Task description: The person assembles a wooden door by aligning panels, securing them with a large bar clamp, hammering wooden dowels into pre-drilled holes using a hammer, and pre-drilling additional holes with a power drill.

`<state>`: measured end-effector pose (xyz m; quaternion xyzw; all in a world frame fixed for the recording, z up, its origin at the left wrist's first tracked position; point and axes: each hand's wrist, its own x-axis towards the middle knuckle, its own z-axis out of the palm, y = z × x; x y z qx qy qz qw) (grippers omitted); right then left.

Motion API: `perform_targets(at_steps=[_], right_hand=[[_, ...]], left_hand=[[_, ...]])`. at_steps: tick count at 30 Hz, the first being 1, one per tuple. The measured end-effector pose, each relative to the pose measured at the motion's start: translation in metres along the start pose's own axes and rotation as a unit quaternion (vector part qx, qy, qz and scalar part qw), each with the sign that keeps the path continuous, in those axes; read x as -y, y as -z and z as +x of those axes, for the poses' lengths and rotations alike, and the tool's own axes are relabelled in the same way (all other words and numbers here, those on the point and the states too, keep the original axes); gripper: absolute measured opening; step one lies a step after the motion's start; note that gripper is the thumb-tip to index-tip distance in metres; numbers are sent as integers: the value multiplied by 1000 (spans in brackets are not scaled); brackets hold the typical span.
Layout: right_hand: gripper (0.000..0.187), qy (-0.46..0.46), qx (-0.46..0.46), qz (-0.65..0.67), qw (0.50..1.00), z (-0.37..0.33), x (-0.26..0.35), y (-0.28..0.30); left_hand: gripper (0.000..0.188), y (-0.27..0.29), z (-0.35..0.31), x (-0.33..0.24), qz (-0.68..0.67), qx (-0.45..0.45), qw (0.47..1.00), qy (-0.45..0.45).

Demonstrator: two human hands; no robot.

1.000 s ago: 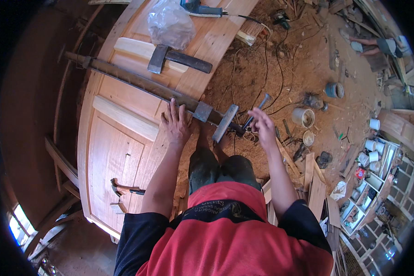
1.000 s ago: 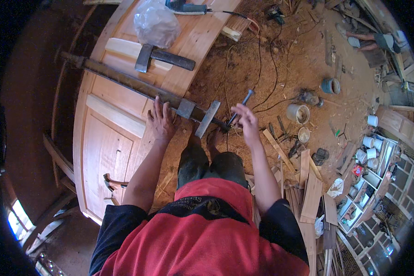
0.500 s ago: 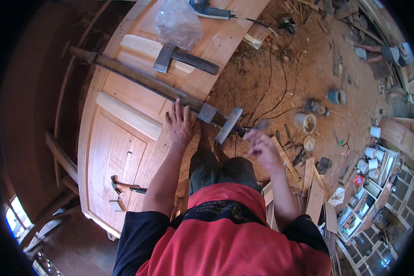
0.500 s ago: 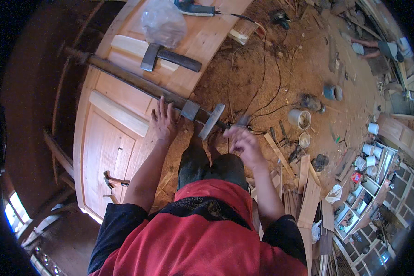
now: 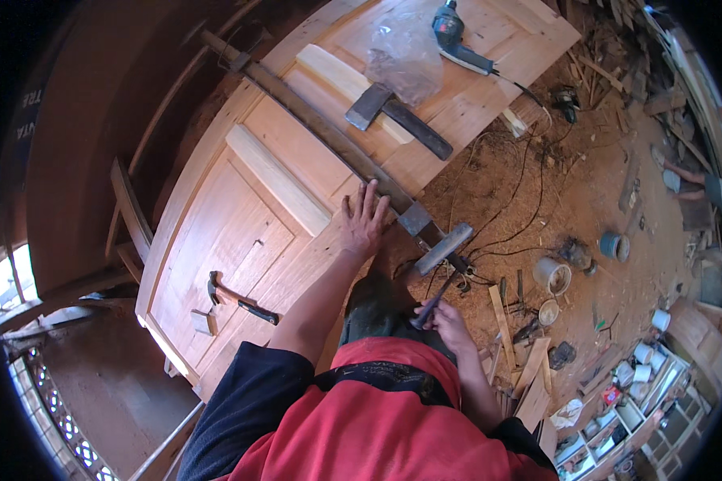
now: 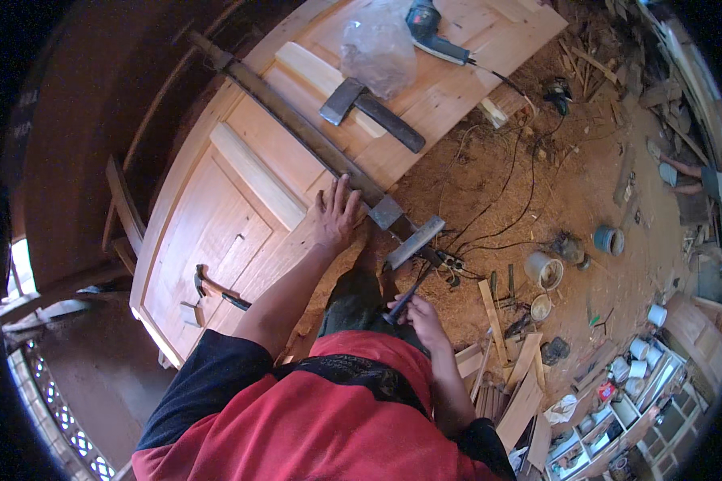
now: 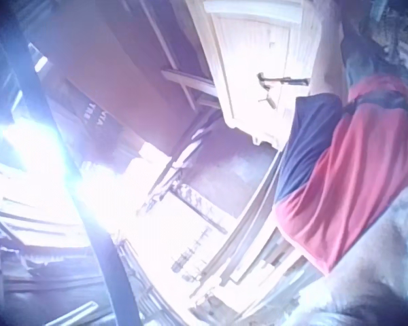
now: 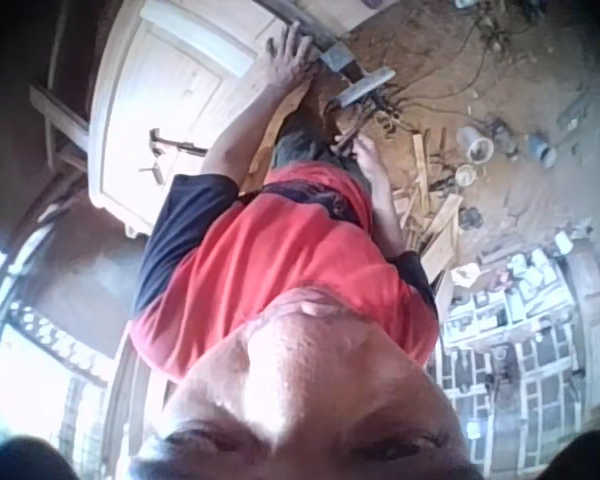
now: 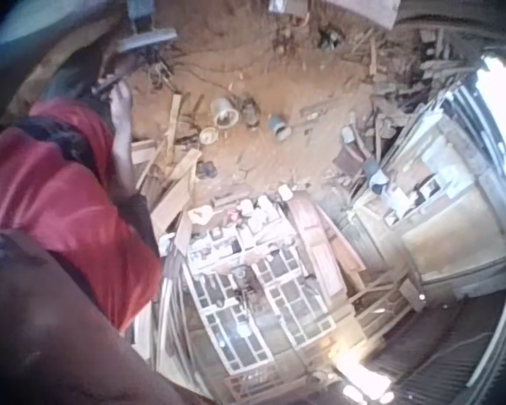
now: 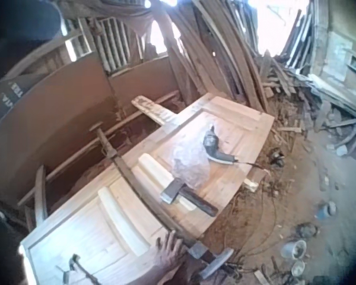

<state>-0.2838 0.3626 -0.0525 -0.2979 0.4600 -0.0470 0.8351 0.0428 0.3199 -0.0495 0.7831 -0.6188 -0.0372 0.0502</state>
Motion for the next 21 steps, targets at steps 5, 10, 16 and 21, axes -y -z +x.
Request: perform_targets(at_steps=[5, 10, 16, 21], right_hand=[[36, 226, -78, 62, 969, -14, 121, 28], [41, 239, -150, -90, 955, 75, 119, 73], [43, 265, -167, 87, 946, 169, 8, 89], [41, 152, -139, 250, 946, 186, -19, 119]], left_hand=[[75, 1, 2, 0, -43, -14, 999, 1], [74, 0, 0, 1, -45, -9, 999, 5], [78, -1, -1, 0, -40, -39, 998, -7], [65, 2, -2, 1, -60, -8, 998, 5]])
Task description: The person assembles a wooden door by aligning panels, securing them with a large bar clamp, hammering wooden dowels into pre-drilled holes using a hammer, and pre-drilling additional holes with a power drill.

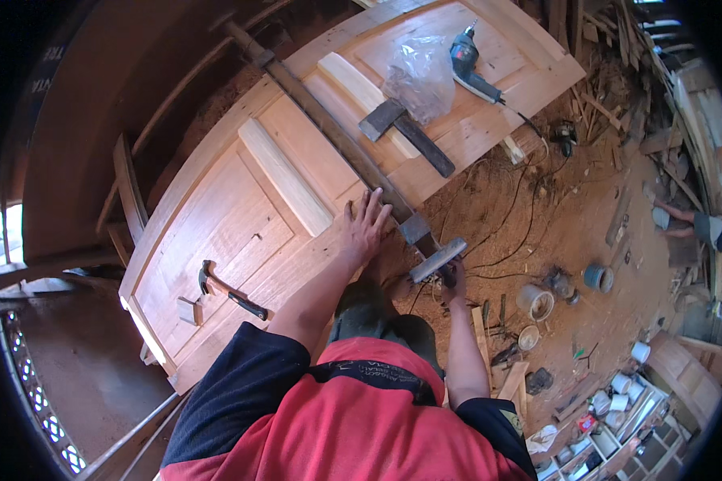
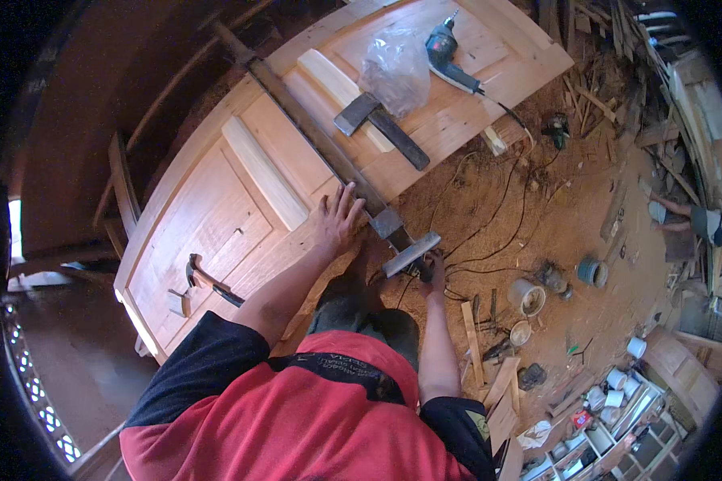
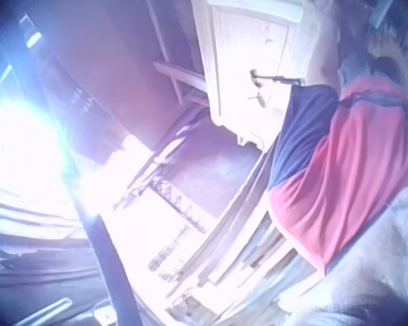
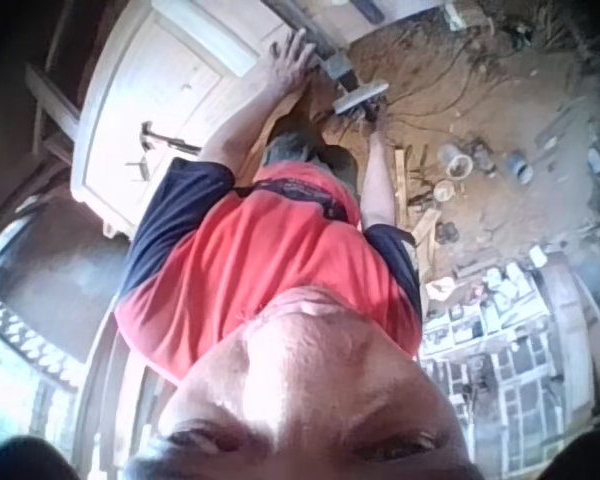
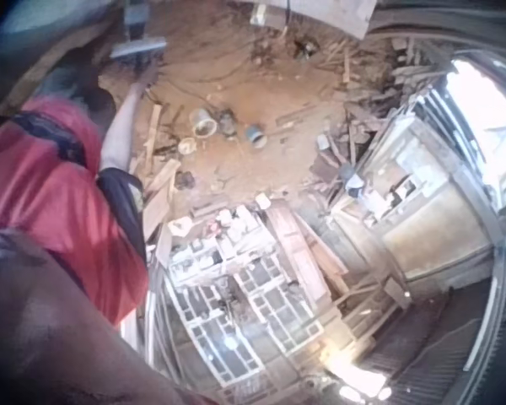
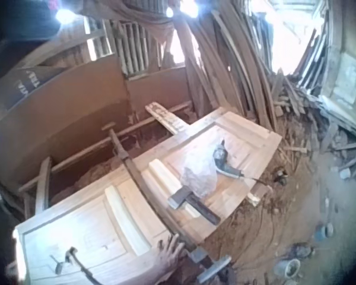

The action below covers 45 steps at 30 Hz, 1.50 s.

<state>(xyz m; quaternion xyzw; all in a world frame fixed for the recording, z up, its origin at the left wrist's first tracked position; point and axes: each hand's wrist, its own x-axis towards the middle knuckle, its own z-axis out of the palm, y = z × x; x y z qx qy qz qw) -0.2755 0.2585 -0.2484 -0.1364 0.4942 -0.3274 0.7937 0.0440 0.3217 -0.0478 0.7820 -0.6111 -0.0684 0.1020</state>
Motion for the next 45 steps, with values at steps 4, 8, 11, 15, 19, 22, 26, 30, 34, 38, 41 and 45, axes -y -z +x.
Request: perform_targets(at_steps=[4, 8, 11, 15, 19, 22, 26, 30, 34, 38, 41, 45], right_hand=[[30, 35, -59, -734, 676, -36, -22, -11], [35, -40, 30, -319, 946, -138, -23, -60], [23, -106, 73, -189, 974, -203, 24, -107], [18, -219, 44, -26, 974, -223, 120, -145], [18, -154, 17, -70, 985, -236, 141, -173], [27, 27, -22, -275, 961, -260, 114, -190], [25, 340, -45, -504, 793, -262, 91, -198], [34, 478, -38, -667, 570, -242, 101, -191], [41, 559, -25, -650, 514, -231, 112, -194], [44, 503, -169, -633, 564, -192, 156, -190], [43, 426, -203, -611, 635, -127, 205, -168], [40, 289, -214, -664, 656, -29, 222, -114]], left_hand=[[66, -1, 0, 0, 7, -10, 1000, -8], [72, -5, 0, 1, 22, -16, 1000, -4], [71, -3, 0, 1, 6, 1, 1000, 1], [66, 2, 1, 1, 43, 23, 999, 7], [65, 2, -1, 0, -16, -23, 1000, 4], [67, -3, -2, 1, -38, -19, 999, 4], [78, -9, 1, 3, 29, -49, 998, -13], [80, -8, 1, 3, -13, -50, 999, -6], [83, -7, 1, 4, -13, -46, 999, -9], [85, -6, 2, 4, 18, -20, 1000, -14], [85, -4, 5, 3, 27, -27, 999, -18], [71, 2, 7, 1, -18, 16, 1000, 14]])
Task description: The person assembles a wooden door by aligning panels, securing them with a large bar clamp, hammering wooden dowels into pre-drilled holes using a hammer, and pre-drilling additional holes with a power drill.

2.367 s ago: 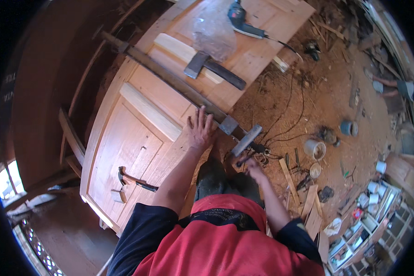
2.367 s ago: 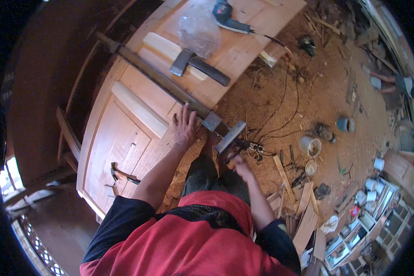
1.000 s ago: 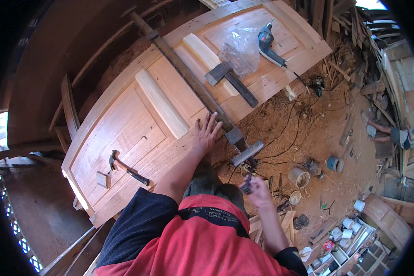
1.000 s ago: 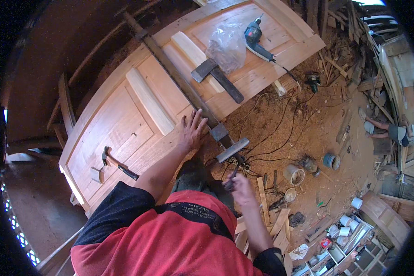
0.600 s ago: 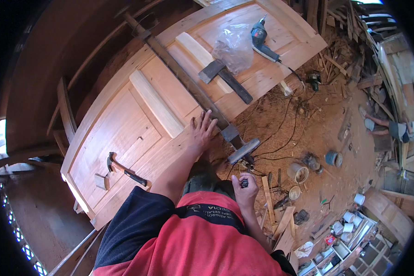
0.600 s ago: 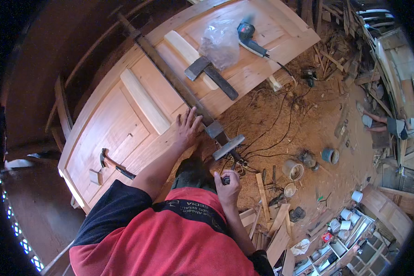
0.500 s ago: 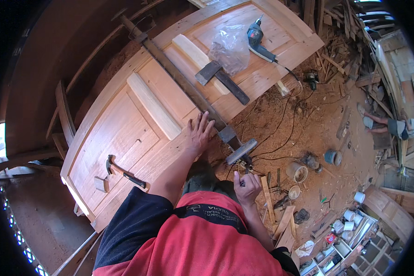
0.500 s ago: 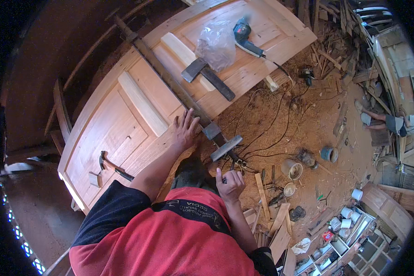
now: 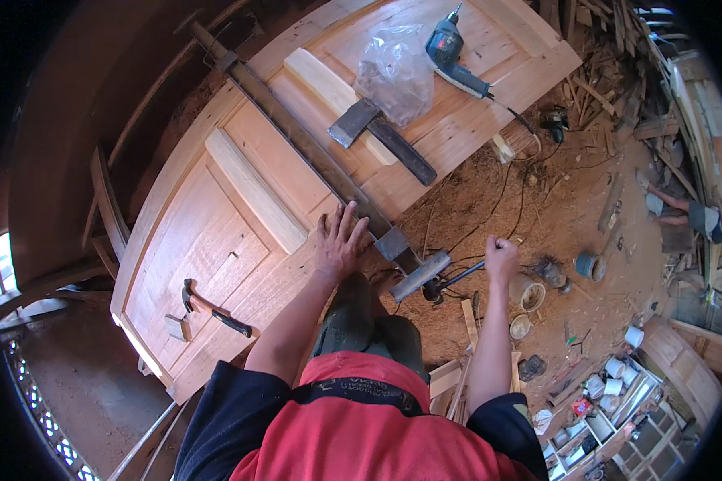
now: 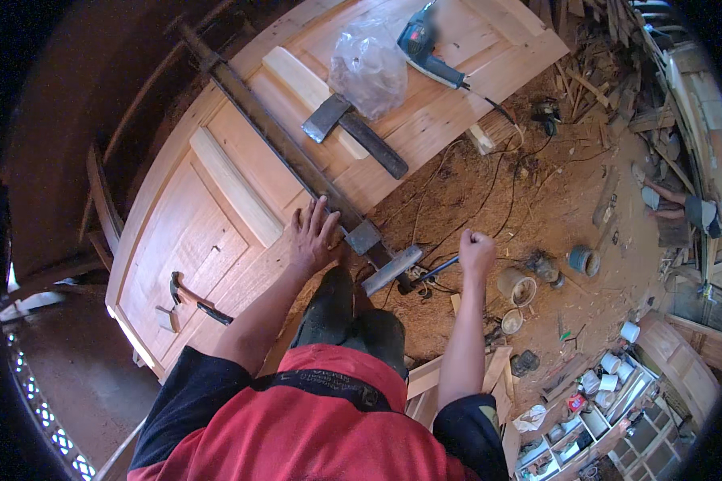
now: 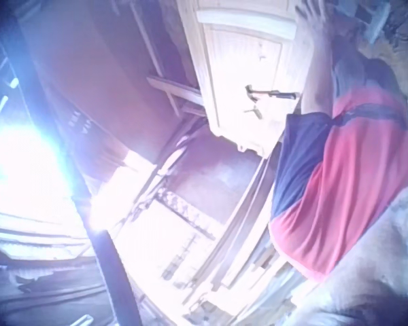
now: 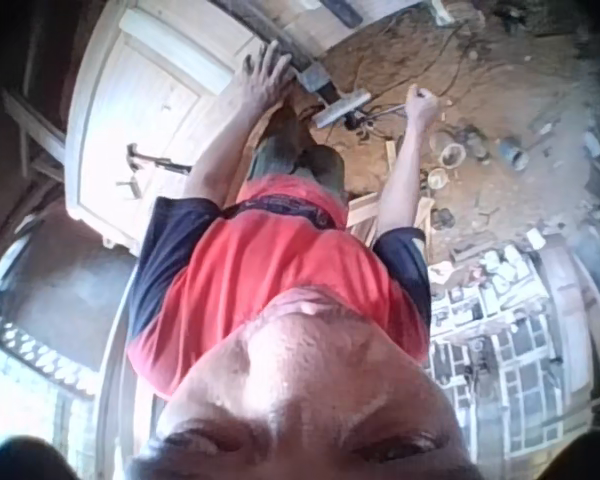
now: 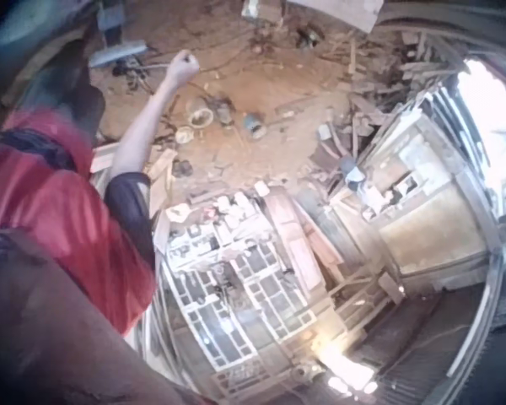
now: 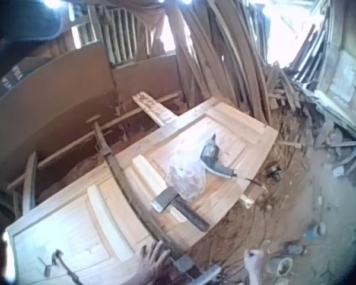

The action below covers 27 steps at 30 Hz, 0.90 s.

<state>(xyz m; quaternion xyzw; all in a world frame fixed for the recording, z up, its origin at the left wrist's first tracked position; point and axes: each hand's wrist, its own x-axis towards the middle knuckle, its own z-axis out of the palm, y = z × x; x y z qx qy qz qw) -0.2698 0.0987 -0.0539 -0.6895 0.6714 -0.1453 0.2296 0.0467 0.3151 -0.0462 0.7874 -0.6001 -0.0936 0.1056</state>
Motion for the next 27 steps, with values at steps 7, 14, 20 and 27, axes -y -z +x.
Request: perform_targets(at_steps=[7, 14, 20, 27], right_hand=[[30, -122, 324, -52, 937, 29, -141, -177], [28, -75, 351, 124, 925, -32, -152, -240], [38, -130, 108, 298, 939, -72, -96, -184], [26, -124, -21, 541, 831, -116, -110, -219]], left_hand=[[77, -3, 2, 2, -8, -23, 1000, -14], [81, -6, 2, 4, 5, -43, 999, -28], [80, -7, 1, 4, 12, -30, 999, -26], [87, -9, 1, 1, 11, -39, 999, -31]])
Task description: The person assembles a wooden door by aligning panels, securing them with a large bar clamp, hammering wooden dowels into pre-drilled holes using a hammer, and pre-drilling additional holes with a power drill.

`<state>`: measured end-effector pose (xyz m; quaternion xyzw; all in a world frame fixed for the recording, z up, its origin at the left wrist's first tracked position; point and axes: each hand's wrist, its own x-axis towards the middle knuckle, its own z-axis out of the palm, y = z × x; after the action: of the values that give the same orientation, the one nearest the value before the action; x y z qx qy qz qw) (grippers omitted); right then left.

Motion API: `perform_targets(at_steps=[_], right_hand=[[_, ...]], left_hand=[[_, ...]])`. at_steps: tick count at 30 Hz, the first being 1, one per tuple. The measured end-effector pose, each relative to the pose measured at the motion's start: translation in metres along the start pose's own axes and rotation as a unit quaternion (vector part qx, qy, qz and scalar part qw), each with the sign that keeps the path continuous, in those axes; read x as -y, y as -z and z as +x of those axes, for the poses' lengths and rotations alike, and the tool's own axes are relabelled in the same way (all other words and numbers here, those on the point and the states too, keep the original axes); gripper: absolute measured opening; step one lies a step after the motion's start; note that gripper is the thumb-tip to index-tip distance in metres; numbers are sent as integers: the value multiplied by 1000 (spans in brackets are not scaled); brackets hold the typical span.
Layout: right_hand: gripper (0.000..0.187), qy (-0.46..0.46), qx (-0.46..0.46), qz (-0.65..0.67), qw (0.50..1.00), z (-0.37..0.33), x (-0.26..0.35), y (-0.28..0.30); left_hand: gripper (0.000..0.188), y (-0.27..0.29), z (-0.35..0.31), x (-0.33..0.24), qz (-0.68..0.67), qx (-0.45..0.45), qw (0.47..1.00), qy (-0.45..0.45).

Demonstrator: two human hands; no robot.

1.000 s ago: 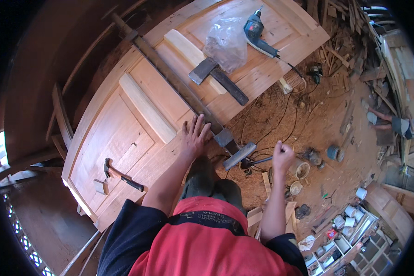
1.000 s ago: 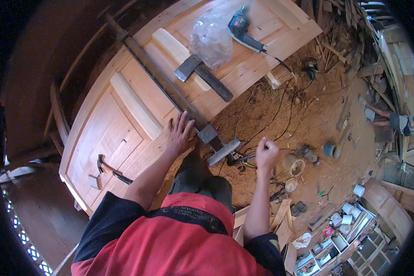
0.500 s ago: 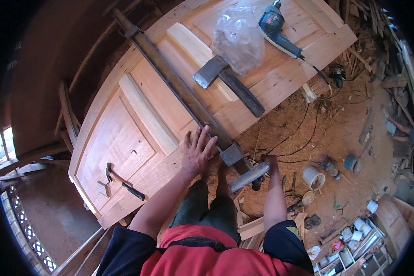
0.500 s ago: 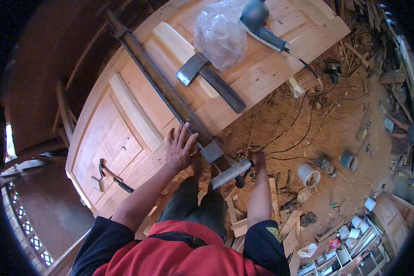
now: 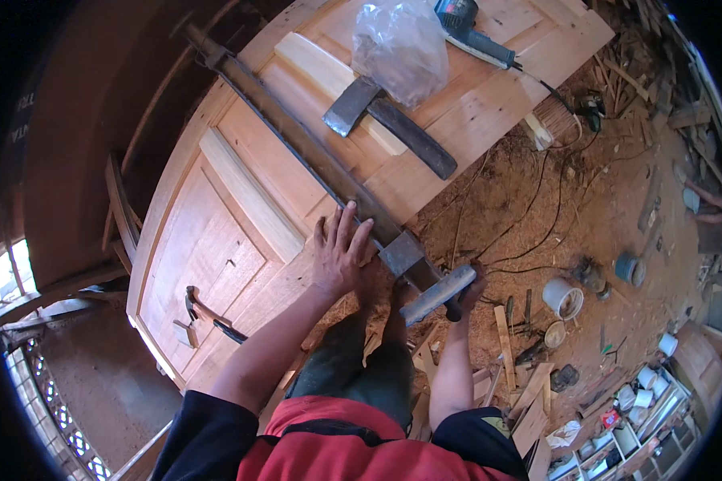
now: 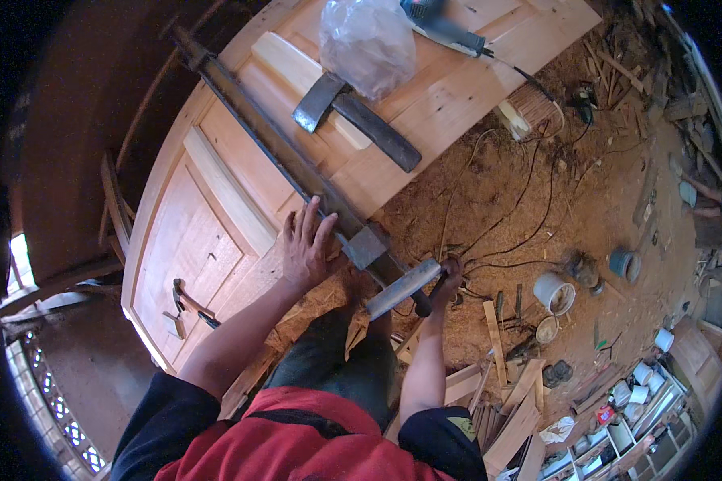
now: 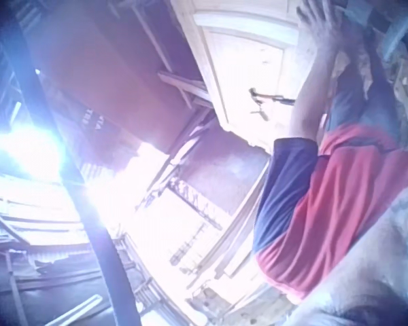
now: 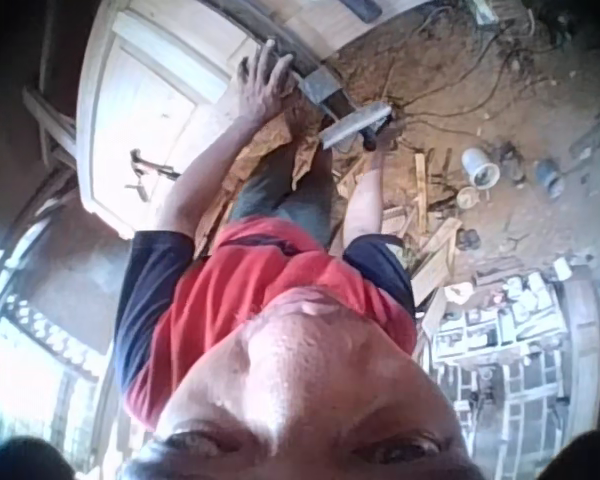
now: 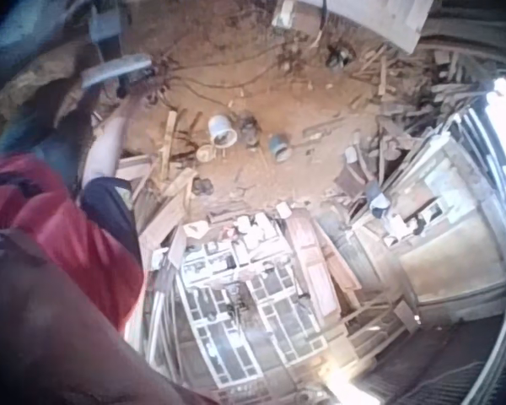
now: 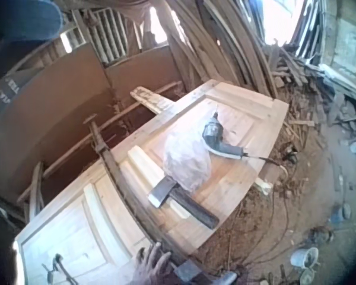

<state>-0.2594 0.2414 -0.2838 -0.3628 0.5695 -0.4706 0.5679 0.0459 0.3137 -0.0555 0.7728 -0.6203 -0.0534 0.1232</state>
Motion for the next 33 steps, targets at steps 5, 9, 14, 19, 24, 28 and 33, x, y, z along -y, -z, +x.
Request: perform_targets(at_steps=[5, 9, 14, 19, 24, 28, 33], right_hand=[[23, 69, 53, 36, 996, -41, -24, -9], [32, -182, -86, -19, 979, -125, -2, -32], [45, -407, -44, 112, 905, -193, 70, -40], [63, -505, 4, 79, 860, -210, 125, -44], [63, -565, 27, 98, 819, -210, 164, -46], [54, -599, 25, 98, 794, -205, 194, -48], [49, -644, 85, 91, 755, -192, 234, -47]], left_hand=[[94, 3, 0, -3, 26, -4, 1000, -10], [91, 3, 0, -1, 23, 6, 1000, -11], [84, -1, -2, 0, 37, 3, 999, -10], [80, -1, -2, 2, 32, 12, 999, -8], [65, 2, -2, 2, 1, 47, 999, 16], [68, 1, -3, 2, 24, 40, 999, 9], [68, 4, -3, 2, 51, 40, 998, 7]])
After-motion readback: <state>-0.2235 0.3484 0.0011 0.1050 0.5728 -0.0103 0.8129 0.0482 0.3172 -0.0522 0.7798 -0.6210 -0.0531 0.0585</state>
